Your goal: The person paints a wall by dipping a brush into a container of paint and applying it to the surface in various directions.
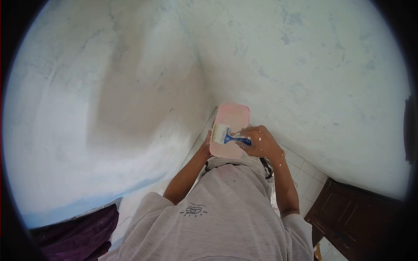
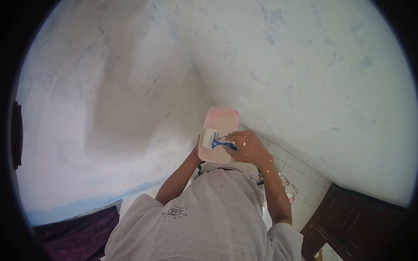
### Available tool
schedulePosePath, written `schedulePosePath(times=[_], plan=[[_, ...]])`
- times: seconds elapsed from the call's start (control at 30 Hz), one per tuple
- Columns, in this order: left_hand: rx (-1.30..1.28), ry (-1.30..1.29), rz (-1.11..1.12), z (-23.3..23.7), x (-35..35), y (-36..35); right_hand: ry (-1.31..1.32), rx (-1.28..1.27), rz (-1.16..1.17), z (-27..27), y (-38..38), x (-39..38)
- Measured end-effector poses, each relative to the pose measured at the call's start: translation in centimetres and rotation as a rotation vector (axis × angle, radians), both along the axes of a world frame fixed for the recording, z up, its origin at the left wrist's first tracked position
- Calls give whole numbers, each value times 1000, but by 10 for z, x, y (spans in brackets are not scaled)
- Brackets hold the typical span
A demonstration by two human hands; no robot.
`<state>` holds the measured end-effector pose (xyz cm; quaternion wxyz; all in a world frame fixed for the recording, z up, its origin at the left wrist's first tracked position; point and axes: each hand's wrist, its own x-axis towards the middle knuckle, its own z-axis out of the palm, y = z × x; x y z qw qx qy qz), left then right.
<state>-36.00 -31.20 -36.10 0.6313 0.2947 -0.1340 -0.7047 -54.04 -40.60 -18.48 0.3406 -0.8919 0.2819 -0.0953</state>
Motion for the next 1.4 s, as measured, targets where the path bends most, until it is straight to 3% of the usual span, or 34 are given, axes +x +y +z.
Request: schedulePosePath(times=[0.03, 0.1, 0.3, 0.4, 0.63, 0.73, 0.8, 1.0, 1.13, 1.2, 1.3, 1.4], plan=[[-3, 0, -3, -8, 2, -1, 0, -3, -3, -1, -1, 0], [77, 344, -95, -11, 4, -4, -30, -7, 25, -6, -3, -1], [57, 314, -90, 42, 6, -10, -8, 2, 29, -5, -7, -3], [100, 498, -123, 26, 13, -2, 47, -8, -18, 9, 0, -4], [100, 435, -144, 27, 9, 8, 177, 31, -95, 28, 11, -3], [-11, 394, -336, 9, 7, 0, 253, 60, -90, 35, 7, -12], [128, 363, -112, 8, 3, -6, 264, 107, -19, 28, 0, -14], [30, 370, -85, 37, -1, -10, 302, 172, 37, 16, -8, -12], [37, 263, -68, 26, 2, -12, 297, 225, 40, 13, -10, -10], [44, 194, -60, 21, 4, -10, 153, 122, 37, 2, -8, -14], [65, 95, -51, 16, 5, -4, 123, 194, 54, 0, -11, -12], [114, 155, -29, 15, 2, -9, 0, 185, 41, -7, -11, -15]])
